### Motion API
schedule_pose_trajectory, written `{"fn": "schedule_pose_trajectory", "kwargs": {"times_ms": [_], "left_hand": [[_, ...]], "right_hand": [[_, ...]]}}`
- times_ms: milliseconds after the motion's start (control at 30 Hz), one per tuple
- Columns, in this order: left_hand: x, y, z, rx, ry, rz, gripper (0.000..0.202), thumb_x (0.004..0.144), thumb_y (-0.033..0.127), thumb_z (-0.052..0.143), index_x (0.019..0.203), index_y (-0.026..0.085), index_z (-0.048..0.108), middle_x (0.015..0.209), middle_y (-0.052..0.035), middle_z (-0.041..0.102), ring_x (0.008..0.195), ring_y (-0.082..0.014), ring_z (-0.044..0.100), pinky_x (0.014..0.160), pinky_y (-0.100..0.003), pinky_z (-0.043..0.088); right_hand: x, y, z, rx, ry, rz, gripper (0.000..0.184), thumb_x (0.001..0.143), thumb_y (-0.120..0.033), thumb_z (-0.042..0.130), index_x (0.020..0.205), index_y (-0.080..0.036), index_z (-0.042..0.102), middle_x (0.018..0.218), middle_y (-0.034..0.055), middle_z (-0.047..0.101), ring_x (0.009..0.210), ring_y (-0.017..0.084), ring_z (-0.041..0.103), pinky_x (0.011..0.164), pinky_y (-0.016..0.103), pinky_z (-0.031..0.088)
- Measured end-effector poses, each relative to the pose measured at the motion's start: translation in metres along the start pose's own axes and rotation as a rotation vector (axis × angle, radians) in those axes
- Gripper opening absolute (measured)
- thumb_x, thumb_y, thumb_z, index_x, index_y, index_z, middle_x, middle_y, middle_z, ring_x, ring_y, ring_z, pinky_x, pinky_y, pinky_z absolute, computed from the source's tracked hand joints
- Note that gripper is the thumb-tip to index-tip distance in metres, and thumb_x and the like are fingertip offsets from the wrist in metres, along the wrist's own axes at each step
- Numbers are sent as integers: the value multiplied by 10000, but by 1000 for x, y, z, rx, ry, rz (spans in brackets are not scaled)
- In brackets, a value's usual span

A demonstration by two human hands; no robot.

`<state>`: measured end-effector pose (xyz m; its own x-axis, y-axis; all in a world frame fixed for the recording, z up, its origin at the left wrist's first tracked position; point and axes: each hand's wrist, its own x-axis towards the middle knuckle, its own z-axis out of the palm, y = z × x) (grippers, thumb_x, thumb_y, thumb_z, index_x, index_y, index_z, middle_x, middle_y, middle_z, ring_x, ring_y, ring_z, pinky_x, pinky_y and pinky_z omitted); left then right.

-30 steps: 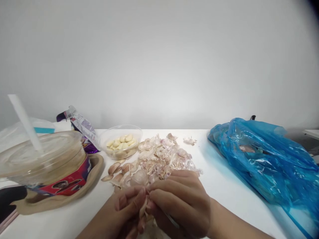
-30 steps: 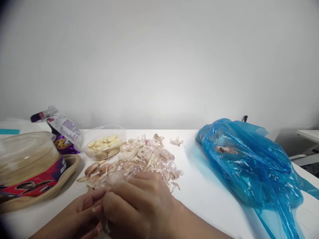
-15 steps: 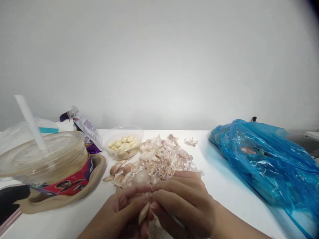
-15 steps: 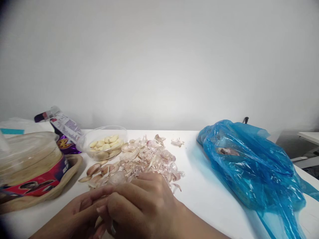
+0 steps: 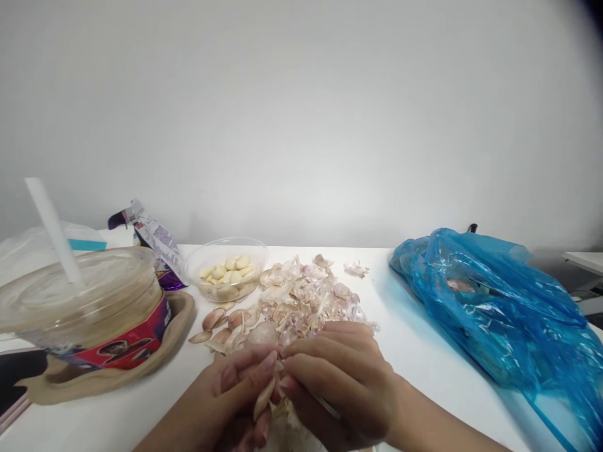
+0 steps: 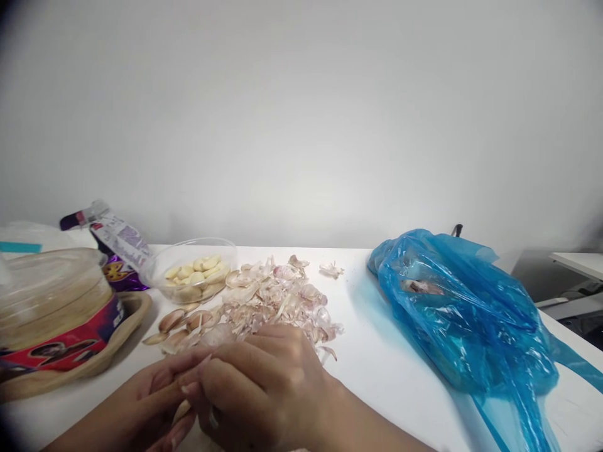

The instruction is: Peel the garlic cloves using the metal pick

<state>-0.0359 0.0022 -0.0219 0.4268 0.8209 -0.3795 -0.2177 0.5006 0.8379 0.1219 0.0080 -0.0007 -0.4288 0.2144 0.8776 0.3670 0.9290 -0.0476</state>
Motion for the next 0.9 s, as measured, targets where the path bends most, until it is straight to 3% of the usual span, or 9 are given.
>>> {"fn": "schedule_pose_trajectory", "kwargs": {"times_ms": [200,400,467,567,667,900], "left_hand": [[-1,-2,3,-10,-82,-10,184,687,311,647,615,143,632,381,46,474,300,-2,256,307,-115,149],[-2,0,6,-64,-107,22,156,637,280,700,618,129,666,486,10,558,420,-43,410,418,-137,320],[-3,2,7,-93,-80,32,138,627,231,713,721,133,686,531,-1,596,479,-68,475,454,-150,360],[-5,3,8,-96,20,54,316,591,191,738,898,164,668,668,-28,680,624,-126,586,519,-180,431],[-7,5,7,-89,116,72,364,583,167,743,934,179,647,803,-55,724,744,-162,637,606,-211,480],[-10,11,8,-102,151,63,339,606,121,730,926,165,627,701,-26,737,641,-109,654,563,-161,479]], "right_hand": [[-2,3,3,7,19,-17,103,771,-103,460,770,-107,564,689,59,653,494,105,556,424,219,436],[-8,8,6,-31,21,-15,101,791,-144,453,748,-133,544,638,22,621,490,98,547,416,217,405],[-10,8,5,-30,26,-7,97,793,-146,455,748,-136,541,642,21,621,500,100,554,425,220,408],[-10,8,4,-22,19,7,80,786,-139,475,758,-134,549,660,30,631,510,108,564,436,227,412],[-8,7,3,-13,17,18,88,786,-133,471,786,-133,559,681,36,643,516,110,567,438,229,412],[-6,6,4,16,42,8,81,755,-94,492,781,-111,566,706,52,659,505,115,571,414,235,397]]}}
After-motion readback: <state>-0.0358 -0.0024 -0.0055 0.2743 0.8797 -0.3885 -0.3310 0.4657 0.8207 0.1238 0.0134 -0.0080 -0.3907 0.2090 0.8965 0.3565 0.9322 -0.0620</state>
